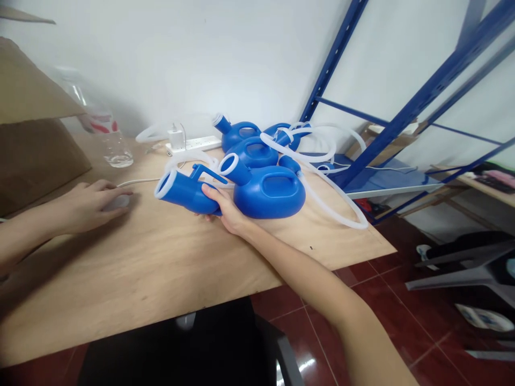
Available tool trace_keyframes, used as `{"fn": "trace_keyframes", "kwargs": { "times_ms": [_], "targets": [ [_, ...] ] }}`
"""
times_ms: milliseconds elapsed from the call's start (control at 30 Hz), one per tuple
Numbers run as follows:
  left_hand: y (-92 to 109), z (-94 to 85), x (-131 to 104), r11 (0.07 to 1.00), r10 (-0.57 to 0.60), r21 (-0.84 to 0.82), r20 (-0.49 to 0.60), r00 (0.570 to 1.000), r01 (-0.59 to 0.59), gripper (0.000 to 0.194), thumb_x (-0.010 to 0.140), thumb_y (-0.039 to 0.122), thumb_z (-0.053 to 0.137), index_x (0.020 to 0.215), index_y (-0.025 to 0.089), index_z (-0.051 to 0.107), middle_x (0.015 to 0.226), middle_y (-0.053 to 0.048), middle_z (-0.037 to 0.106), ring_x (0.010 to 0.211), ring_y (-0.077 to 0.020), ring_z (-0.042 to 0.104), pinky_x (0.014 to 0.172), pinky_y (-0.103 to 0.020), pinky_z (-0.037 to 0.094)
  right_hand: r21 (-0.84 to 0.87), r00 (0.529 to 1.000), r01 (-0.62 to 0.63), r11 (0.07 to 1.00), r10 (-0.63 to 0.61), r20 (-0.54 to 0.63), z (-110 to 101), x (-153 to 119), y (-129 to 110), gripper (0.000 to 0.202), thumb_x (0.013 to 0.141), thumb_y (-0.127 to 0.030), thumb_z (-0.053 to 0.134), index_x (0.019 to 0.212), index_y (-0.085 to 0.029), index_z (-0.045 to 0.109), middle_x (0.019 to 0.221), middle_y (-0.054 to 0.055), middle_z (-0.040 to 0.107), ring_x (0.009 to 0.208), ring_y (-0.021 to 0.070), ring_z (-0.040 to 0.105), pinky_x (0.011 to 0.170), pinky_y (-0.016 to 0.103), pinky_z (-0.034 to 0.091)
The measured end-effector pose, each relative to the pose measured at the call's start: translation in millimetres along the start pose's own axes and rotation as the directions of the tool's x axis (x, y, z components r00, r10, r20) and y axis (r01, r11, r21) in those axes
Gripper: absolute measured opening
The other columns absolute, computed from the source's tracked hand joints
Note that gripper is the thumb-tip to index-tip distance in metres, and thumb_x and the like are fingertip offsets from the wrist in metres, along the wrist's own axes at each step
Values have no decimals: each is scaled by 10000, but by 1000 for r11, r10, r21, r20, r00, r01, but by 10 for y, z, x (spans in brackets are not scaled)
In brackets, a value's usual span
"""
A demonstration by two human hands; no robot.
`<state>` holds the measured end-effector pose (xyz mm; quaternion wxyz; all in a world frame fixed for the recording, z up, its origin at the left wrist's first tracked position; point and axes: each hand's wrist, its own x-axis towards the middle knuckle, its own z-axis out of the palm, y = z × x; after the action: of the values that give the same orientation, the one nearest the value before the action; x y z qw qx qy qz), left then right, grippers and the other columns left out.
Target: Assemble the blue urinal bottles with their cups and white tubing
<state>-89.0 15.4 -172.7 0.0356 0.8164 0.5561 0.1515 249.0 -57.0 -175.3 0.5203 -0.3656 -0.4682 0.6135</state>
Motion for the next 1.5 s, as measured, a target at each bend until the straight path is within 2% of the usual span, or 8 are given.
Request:
{"fn": "trace_keyframes", "kwargs": {
  "times_ms": [200,300,467,700,833,1067,1367,1500],
  "targets": [
    [185,-125,11,998,-22,-54,-29,999,21,411,748,518,718,1047,269,849,851,-48,696,686,-264,635,645,-357,500,-29,1000,-19,999,19,5,7,-9,-11,506,874,-627,759,1129,-190,749,823,55,774,640,179,726,440,217,436],
    [527,-314,-30,932,-219,-285,49,975,224,370,739,575,785,915,251,808,734,-29,732,743,-293,680,745,-415,552,-23,999,-37,999,37,13,9,-25,-39,529,889,-626,744,1183,-186,737,829,60,785,615,177,724,439,221,446],
    [972,-473,-85,280,-396,-948,28,918,150,252,749,257,847,818,223,607,865,13,701,813,-180,699,833,-404,655,13,994,-104,994,104,26,-1,-22,-53,564,964,-651,632,1302,-203,686,862,69,805,609,187,737,436,218,458],
    [1123,-391,-126,-277,-425,-961,121,897,-1,150,745,207,868,794,201,726,946,-15,750,1042,-178,719,1034,-344,653,-141,992,-91,986,102,72,-43,-13,3,574,857,-669,798,1235,-242,730,1061,67,758,769,191,727,480,224,547],
    [1226,-245,-214,-207,-358,-978,73,931,-3,275,647,229,963,669,210,690,975,-22,790,1025,-194,728,937,-302,638,-169,985,-116,979,135,106,-43,-48,-7,646,830,-649,864,1357,-313,698,1297,63,721,904,195,734,598,237,619],
    [1258,-42,-318,186,-61,-975,-136,989,-123,445,734,325,981,617,189,574,990,-20,778,956,-152,681,833,-251,547,-236,990,-78,969,103,96,-49,-73,-4,714,845,-637,855,1447,-310,655,1507,80,623,952,191,723,640,246,643],
    [1216,189,-433,346,129,-889,-271,954,-299,287,1083,468,640,1268,342,460,1611,-90,600,1532,-253,558,1184,-519,536,-364,988,1,931,54,142,20,-133,11,761,862,-668,802,1485,-264,630,1353,102,681,790,154,669,483,211,525],
    [1176,316,-458,462,174,-827,-268,947,-319,774,1072,500,643,1688,456,177,1827,-97,302,1657,-310,387,1305,-591,415,-397,990,120,910,-77,122,69,-154,-3,754,850,-684,801,1447,-246,666,1436,98,676,1068,261,721,718,312,658]
  ]
}}
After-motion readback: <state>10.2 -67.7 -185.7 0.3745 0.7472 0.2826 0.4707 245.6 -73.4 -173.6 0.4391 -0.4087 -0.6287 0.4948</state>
